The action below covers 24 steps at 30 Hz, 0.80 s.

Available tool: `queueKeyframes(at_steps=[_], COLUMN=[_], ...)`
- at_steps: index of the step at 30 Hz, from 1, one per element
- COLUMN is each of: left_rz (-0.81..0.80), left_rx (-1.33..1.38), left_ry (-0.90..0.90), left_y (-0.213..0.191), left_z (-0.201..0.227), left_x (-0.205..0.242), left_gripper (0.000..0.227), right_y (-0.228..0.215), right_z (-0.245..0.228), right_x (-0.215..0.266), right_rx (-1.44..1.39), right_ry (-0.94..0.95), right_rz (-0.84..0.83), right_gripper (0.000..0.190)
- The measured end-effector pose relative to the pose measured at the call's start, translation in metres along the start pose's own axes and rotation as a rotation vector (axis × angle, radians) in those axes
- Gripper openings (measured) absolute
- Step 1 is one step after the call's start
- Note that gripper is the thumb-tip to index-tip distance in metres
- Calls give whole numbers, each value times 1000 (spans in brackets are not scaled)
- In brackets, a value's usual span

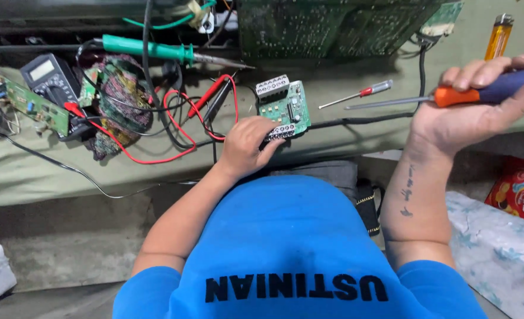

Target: A person uses screwdrivers to adjust or tighten components on a small circuit board belonging to an electronic device.

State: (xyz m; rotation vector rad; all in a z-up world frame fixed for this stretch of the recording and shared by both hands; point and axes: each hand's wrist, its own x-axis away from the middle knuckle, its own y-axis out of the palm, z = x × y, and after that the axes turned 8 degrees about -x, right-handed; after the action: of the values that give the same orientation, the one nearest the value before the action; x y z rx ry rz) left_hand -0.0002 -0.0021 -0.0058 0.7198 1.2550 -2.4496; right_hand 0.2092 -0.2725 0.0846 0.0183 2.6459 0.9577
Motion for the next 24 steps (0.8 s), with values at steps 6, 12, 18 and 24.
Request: queueKeyframes(at_steps=[6,12,18,24], left_rz=[32,183,193,145], left_rx=[55,115,154,154], left_ry=[-1,-186,-271,-173], left_y=[-3,-2,-2,-5], left_z=[4,1,-2,3], left_x=[-6,7,11,-4], left_gripper=[25,35,38,34], right_y=[32,45,31,26], right_z=[18,37,38,34], right_x=[21,36,32,32], right_rx=[35,84,58,82], right_ry=[17,56,129,114], right_rz=[-76,-142,-106,-148], right_gripper=[57,56,57,59])
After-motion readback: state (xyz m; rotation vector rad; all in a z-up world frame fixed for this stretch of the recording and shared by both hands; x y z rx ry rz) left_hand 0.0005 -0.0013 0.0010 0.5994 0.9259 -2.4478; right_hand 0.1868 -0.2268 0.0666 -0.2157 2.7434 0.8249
